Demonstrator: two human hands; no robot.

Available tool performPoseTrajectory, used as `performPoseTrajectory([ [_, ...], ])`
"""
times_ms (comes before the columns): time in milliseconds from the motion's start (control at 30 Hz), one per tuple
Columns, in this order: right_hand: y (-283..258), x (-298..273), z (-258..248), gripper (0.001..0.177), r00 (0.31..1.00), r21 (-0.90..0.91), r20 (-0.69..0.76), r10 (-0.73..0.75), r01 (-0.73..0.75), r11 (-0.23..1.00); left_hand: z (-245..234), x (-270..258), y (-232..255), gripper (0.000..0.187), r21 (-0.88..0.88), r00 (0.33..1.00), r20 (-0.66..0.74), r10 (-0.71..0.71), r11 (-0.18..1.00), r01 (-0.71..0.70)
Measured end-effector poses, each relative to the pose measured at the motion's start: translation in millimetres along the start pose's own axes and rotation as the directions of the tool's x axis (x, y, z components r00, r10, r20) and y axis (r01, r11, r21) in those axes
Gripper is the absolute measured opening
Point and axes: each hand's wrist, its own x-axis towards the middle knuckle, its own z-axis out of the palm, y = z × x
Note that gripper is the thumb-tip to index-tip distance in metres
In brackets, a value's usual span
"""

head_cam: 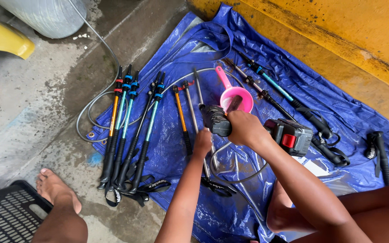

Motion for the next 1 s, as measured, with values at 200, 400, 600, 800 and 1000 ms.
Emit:
performPoseTrajectory([
  [200, 7.6, -3.2, -13.5, 0.037, 0.999, 0.065, 0.042, 0.005, -0.008, 0.998, -35.8, 3.1, 12.8, 0.009, 0.415, 0.947, -0.123, 0.297, 0.882, -0.223],
  [400, 9.3, -2.4, -21.7, 0.044, 0.994, 0.097, 0.079, 0.080, -0.087, 0.991, -30.8, 40.7, -3.4, 0.027, 0.711, 0.877, -0.099, 0.470, 0.650, -0.268],
  [600, 14.1, -4.8, -45.1, 0.044, 0.988, 0.173, 0.085, 0.130, -0.143, 0.975, -69.2, 33.8, -10.2, 0.014, 0.469, 0.541, 0.055, 0.839, 0.456, -0.756],
  [800, 46.8, -4.4, -49.1, 0.051, 0.992, 0.219, -0.005, 0.123, -0.119, 0.968, -206.6, 2.7, 21.1, 0.017, 0.401, 0.500, 0.013, 0.866, 0.453, -0.796],
  [1000, 46.2, -23.5, -61.5, 0.052, 0.990, 0.251, -0.058, 0.129, -0.110, 0.962, -211.5, 1.9, -91.0, 0.021, 0.593, 0.858, 0.105, 0.503, 0.661, -0.459],
])
